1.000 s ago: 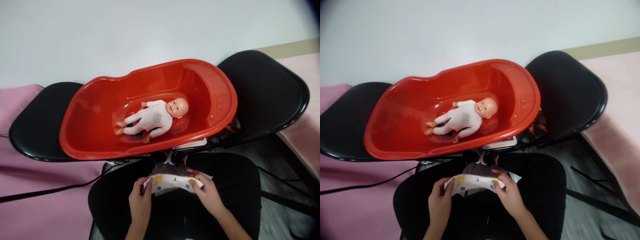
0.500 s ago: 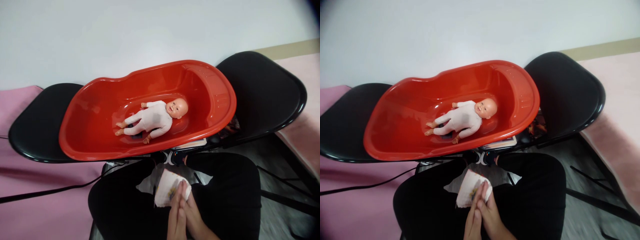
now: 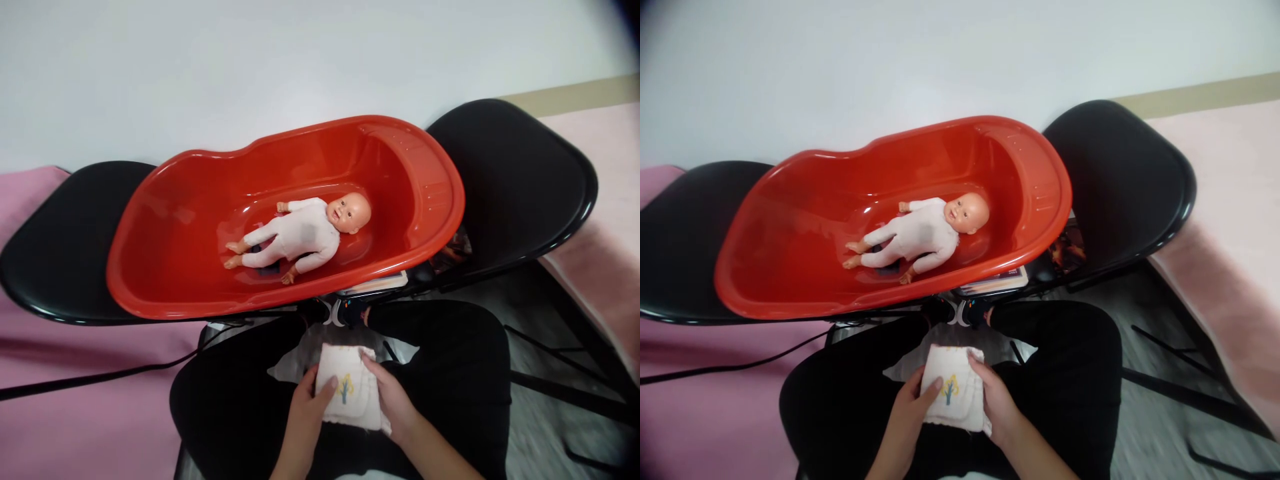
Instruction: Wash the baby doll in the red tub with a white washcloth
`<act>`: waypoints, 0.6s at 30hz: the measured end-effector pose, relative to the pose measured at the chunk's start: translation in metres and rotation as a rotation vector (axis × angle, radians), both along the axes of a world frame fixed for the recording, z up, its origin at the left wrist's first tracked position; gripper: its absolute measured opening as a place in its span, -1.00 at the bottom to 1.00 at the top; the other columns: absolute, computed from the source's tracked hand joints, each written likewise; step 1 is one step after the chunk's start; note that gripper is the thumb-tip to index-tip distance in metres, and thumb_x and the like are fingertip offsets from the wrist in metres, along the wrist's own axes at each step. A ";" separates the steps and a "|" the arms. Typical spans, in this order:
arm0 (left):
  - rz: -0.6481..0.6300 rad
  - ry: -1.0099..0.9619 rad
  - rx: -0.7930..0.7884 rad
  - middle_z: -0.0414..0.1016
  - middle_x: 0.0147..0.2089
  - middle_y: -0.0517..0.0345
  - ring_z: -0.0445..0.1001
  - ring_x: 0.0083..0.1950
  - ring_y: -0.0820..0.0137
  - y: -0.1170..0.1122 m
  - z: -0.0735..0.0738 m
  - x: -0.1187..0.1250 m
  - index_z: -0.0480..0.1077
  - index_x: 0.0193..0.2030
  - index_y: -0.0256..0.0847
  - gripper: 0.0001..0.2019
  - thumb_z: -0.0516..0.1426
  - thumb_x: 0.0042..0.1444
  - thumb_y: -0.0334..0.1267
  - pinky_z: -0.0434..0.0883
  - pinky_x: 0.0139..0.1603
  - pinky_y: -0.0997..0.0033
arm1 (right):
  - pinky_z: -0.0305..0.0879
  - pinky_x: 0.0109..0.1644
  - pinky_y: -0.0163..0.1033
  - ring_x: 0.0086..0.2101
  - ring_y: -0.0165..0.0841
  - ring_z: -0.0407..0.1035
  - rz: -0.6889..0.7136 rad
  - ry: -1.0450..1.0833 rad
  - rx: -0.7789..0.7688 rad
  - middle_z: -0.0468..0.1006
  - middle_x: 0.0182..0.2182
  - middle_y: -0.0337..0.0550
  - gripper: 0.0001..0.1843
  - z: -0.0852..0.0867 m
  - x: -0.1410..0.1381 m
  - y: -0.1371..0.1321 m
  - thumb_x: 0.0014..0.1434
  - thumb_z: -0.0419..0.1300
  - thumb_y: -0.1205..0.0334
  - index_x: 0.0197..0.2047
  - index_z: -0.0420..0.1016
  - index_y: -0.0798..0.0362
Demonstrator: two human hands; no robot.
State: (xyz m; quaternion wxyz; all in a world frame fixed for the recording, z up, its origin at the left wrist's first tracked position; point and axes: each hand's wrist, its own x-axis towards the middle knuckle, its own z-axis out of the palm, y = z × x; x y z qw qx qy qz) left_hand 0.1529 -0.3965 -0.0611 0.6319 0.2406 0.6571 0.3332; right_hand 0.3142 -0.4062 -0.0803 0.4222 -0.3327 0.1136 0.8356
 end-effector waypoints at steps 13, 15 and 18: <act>0.029 -0.244 -0.092 0.62 -0.13 0.06 0.51 -0.36 0.42 0.006 0.012 -0.014 0.45 -0.60 -0.28 -0.84 0.37 -0.27 -0.42 0.39 -0.49 0.54 | 0.40 -0.30 -0.29 -0.37 -0.27 0.58 0.274 -0.467 0.281 0.71 -0.36 -0.04 -0.71 0.002 0.030 -0.009 -0.12 0.59 0.09 -0.38 0.76 0.09; 0.051 -0.242 -0.104 0.60 -0.12 0.07 0.40 -0.48 0.49 0.008 0.011 -0.014 0.31 -0.70 -0.27 -0.76 0.32 -0.28 -0.40 0.26 -0.65 0.54 | 0.36 -0.34 -0.32 -0.36 -0.28 0.58 0.291 -0.511 0.375 0.71 -0.32 -0.04 -0.80 0.001 0.033 -0.007 -0.05 0.55 0.10 -0.46 0.75 0.05; 0.051 -0.223 -0.083 0.61 -0.06 0.06 0.49 -0.41 0.42 0.009 0.007 -0.015 0.42 -0.54 -0.25 -0.75 0.42 -0.20 -0.28 0.38 -0.57 0.49 | 0.39 -0.27 -0.31 -0.25 -0.29 0.59 0.349 -0.624 0.620 0.69 -0.11 -0.05 -0.85 0.002 0.036 -0.006 0.17 0.43 0.11 -0.36 0.79 -0.04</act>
